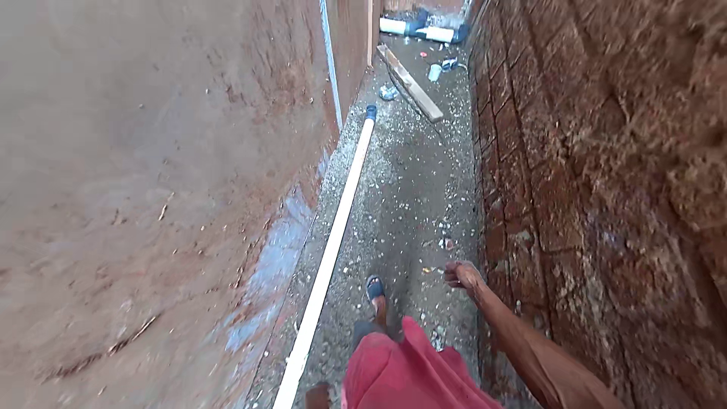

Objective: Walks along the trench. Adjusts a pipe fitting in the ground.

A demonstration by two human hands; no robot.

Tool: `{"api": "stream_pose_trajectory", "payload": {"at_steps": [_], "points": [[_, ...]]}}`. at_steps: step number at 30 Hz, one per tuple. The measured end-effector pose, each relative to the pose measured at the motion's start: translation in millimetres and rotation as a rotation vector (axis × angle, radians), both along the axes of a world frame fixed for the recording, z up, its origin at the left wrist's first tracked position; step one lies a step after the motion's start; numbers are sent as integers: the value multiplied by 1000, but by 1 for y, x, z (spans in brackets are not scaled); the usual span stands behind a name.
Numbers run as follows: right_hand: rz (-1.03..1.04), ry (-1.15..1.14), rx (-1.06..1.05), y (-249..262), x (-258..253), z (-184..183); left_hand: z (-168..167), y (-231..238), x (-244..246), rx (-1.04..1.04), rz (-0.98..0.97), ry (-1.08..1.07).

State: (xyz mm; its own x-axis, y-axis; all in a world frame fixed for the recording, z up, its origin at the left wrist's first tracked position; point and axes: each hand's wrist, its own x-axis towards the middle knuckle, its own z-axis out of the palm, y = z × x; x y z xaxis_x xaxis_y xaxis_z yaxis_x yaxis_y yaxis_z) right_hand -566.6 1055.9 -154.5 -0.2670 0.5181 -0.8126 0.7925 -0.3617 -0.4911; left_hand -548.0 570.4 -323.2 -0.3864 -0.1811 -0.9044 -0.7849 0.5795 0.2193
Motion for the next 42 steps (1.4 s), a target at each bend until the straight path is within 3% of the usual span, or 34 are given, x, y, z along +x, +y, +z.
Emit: {"api": "stream_pose_trajectory", "payload": {"at_steps": [2,4,7,10,12,15,18,20,23,28,34,38,42], "points": [[-10,-72,13,55,-25,6,10,74,-90,76,0,159],[-116,-113,3,98,-39,3,49,151,-183,256,63,351],[-371,-189,-14,142,-51,-7,109,253,-302,431,19,455],[-487,-240,-94,184,-72,-23,140,333,-393,464,-37,564],[-533,-284,-130,219,-88,-39,136,376,-436,416,-33,581],[-566,-336,-157,300,-120,-71,97,435,-482,319,-35,547],[-500,-351,-120,403,-160,-88,58,486,-486,201,-7,416],[-372,-237,-40,493,-231,-87,43,539,-497,134,116,343],[-222,-267,28,591,-343,-49,44,589,-483,85,210,130],[155,-228,13,709,-571,-20,74,672,-526,117,425,238],[272,-133,-107,718,-788,-32,61,752,-650,46,534,299],[330,-146,-227,708,-873,-64,45,819,-793,53,406,367],[339,-292,-302,726,-925,-97,69,896,-926,140,310,389]]}}
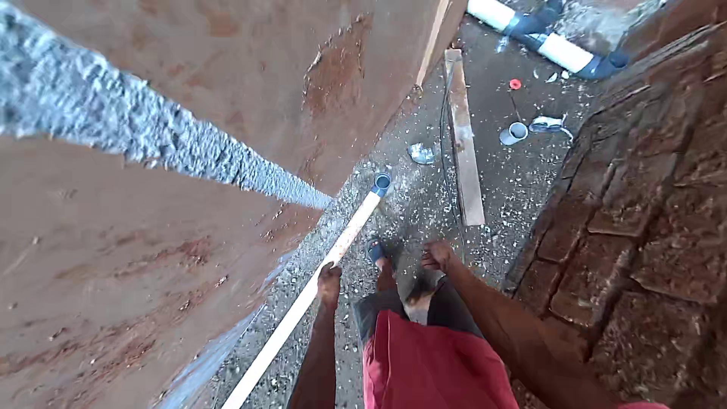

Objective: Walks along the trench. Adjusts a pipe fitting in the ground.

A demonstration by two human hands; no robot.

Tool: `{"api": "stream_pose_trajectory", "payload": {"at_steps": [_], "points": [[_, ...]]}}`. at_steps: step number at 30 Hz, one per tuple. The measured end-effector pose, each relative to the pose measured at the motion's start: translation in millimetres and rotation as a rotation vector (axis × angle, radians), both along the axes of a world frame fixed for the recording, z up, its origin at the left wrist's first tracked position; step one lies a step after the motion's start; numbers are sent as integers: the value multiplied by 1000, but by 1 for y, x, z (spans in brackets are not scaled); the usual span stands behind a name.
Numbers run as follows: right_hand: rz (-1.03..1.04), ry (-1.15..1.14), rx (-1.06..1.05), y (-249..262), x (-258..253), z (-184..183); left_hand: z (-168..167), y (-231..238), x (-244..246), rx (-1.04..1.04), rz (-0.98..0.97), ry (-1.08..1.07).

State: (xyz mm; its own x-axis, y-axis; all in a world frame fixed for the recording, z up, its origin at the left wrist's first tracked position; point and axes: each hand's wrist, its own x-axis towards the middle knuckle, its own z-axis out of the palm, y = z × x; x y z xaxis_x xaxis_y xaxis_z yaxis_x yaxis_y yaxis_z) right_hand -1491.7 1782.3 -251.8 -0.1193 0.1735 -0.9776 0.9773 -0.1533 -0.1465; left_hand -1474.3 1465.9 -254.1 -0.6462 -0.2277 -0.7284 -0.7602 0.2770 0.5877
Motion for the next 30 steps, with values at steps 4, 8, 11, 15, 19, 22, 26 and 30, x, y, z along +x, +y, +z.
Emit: {"api": "stream_pose_trajectory", "payload": {"at_steps": [4,8,11,15,19,22,26,30], "points": [[6,-66,8,35,-45,-41,3,74,-101,49,-101,71],[112,-66,-9,63,-107,-131,-55,131,-171,52,-11,131],[218,-47,-25,75,-153,-216,-141,163,-208,52,93,126],[290,9,-83,73,-215,-316,-268,193,-259,27,14,28],[203,86,-115,56,-252,-435,-419,196,-308,36,-126,62],[137,156,-126,42,-278,-511,-527,188,-338,66,-229,105],[61,170,-112,14,-297,-570,-606,175,-362,234,-406,134],[-56,189,-26,-3,-298,-595,-635,176,-367,427,-475,162]]}}
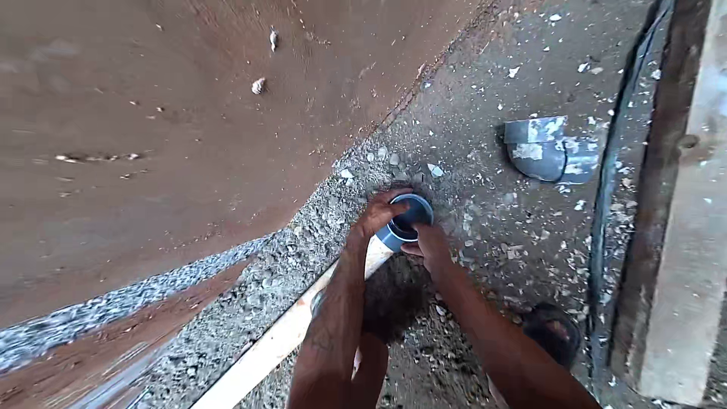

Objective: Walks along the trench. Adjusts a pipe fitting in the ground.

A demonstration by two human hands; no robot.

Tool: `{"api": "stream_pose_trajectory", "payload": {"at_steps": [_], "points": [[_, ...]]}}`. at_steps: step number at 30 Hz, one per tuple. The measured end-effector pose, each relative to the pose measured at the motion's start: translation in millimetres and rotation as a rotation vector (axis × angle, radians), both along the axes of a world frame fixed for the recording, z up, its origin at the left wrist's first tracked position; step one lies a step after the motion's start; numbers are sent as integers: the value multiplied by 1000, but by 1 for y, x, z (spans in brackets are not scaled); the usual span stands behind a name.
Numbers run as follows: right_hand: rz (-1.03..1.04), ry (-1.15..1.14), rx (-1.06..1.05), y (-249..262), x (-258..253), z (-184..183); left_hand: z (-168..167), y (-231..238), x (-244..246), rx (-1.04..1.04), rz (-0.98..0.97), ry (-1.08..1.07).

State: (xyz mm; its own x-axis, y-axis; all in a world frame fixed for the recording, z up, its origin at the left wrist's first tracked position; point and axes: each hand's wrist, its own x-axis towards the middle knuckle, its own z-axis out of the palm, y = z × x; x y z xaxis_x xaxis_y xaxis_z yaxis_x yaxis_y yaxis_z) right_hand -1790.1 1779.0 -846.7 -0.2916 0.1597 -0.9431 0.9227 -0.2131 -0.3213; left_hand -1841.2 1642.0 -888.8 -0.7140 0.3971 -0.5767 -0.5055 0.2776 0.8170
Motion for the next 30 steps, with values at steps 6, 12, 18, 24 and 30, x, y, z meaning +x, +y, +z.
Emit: {"api": "stream_pose_trajectory", "payload": {"at_steps": [6,12,18,24,30], "points": [[191,180,189,4,12,-7,6,12,20,78,160,76],[-168,390,147,-11,22,-23,0,19,28,151,294,131],[-240,530,14,-6,28,-34,1,24,32,168,383,158],[-231,583,-41,-2,30,-39,0,27,33,155,413,211],[-230,602,-66,1,30,-42,-1,29,35,144,429,240]]}}
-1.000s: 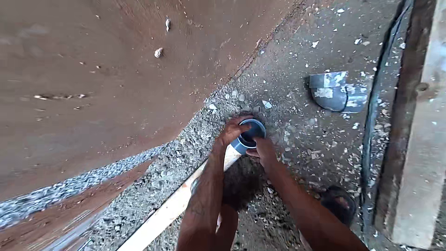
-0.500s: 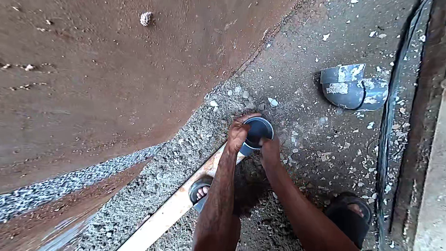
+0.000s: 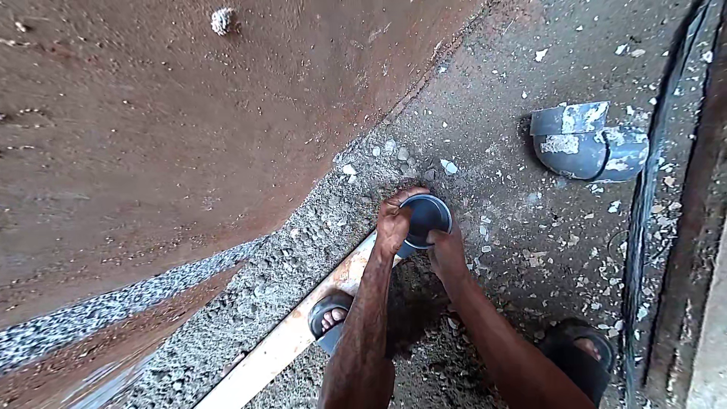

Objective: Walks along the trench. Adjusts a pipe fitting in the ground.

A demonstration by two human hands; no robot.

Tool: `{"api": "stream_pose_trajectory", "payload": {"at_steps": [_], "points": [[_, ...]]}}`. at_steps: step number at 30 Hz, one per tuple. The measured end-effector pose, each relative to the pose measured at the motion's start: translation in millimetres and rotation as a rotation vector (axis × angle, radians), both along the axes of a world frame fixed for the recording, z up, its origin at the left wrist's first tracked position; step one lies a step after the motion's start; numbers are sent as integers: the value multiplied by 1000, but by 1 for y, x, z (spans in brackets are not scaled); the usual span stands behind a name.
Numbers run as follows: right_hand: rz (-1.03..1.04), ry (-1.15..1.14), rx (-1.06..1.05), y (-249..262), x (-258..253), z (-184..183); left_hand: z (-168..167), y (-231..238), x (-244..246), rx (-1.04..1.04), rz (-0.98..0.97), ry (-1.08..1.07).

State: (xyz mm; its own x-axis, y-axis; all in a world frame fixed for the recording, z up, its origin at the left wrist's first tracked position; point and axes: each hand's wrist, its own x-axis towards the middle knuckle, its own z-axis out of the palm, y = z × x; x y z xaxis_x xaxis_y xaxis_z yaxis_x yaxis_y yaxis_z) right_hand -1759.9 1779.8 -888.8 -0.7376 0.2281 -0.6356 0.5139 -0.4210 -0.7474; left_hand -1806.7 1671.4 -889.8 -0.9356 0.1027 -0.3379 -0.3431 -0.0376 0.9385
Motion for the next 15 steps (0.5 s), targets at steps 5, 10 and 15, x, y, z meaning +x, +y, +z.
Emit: {"api": "stream_pose_trajectory", "payload": {"at_steps": [5,10,15], "points": [[24,10,16,2,2,-1,-2,2,2,-28,5,32],[20,13,18,3,3,-3,-1,4,4,-38,19,65],[27,16,2,4,4,-3,-1,5,6,-57,28,83]]}}
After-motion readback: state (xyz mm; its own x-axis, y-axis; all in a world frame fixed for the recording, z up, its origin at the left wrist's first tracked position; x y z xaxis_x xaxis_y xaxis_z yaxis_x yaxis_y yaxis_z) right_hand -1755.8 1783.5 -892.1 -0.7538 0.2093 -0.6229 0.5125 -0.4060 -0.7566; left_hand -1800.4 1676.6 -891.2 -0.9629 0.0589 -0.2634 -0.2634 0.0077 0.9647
